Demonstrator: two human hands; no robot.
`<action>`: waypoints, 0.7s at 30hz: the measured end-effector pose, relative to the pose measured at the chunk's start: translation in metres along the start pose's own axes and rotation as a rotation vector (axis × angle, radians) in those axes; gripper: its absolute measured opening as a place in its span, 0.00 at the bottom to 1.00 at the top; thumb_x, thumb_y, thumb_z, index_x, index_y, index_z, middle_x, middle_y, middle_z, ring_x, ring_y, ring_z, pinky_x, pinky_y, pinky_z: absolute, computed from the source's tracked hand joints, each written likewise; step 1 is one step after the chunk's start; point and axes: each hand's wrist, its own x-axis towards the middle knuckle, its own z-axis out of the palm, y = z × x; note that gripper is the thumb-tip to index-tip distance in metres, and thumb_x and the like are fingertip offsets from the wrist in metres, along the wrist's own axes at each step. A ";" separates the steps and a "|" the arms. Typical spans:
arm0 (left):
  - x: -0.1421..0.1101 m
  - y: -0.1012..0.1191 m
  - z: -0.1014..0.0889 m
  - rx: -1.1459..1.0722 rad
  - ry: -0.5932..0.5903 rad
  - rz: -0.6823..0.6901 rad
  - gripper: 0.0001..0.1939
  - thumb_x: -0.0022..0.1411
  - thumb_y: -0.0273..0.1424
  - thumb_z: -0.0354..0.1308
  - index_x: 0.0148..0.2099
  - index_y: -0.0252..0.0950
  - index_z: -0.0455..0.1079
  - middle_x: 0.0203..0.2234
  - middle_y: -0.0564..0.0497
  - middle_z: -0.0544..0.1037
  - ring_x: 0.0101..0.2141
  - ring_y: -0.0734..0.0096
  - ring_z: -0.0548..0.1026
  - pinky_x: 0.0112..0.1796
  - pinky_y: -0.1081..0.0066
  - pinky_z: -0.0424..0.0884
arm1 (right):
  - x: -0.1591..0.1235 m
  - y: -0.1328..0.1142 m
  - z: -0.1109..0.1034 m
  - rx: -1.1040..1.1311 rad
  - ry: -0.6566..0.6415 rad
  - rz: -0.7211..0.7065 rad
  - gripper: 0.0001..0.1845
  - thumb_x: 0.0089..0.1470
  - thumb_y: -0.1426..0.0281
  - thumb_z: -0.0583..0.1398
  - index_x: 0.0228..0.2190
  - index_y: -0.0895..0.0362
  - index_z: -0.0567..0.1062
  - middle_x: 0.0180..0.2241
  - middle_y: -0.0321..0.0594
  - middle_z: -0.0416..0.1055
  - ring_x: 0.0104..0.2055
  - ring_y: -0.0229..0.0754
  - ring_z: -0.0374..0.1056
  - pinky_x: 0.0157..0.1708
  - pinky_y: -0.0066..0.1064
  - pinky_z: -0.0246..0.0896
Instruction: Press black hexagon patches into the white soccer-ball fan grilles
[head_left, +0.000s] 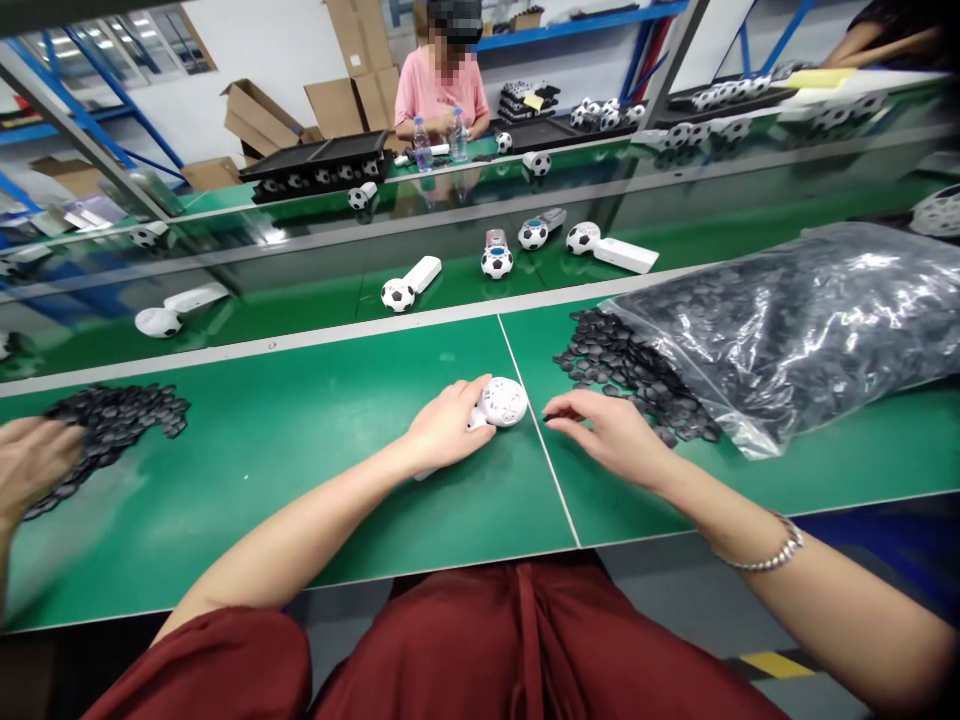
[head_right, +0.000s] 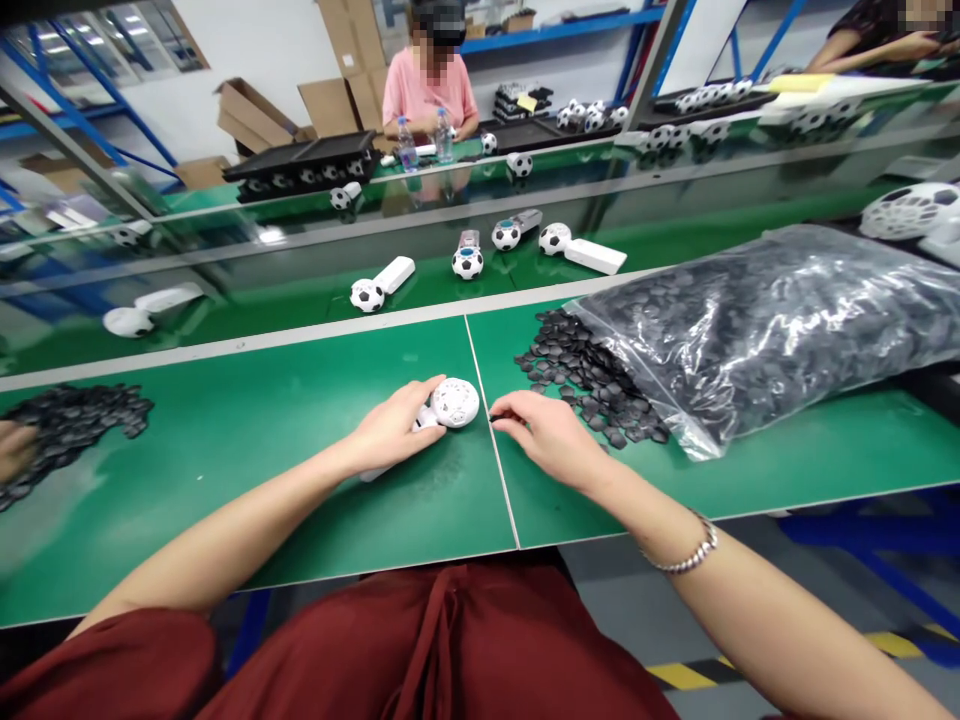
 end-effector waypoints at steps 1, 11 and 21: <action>0.000 0.001 0.000 -0.004 0.007 0.006 0.33 0.54 0.34 0.52 0.61 0.34 0.50 0.53 0.43 0.63 0.53 0.56 0.62 0.52 0.60 0.61 | 0.000 -0.002 0.003 0.020 -0.001 -0.002 0.05 0.54 0.68 0.56 0.30 0.54 0.71 0.30 0.37 0.73 0.31 0.41 0.68 0.31 0.32 0.64; 0.005 0.006 -0.001 -0.007 0.031 0.020 0.35 0.48 0.29 0.55 0.60 0.35 0.53 0.50 0.45 0.65 0.49 0.59 0.66 0.48 0.65 0.65 | 0.013 -0.007 0.019 -0.137 0.016 -0.410 0.15 0.59 0.75 0.47 0.39 0.54 0.73 0.36 0.43 0.71 0.38 0.43 0.65 0.36 0.36 0.62; 0.008 0.005 0.005 0.007 0.128 -0.021 0.31 0.51 0.44 0.59 0.56 0.40 0.59 0.47 0.48 0.69 0.46 0.59 0.70 0.44 0.64 0.68 | 0.018 -0.008 0.035 -0.055 0.179 -0.338 0.05 0.58 0.71 0.54 0.35 0.56 0.69 0.32 0.42 0.70 0.36 0.43 0.65 0.37 0.37 0.63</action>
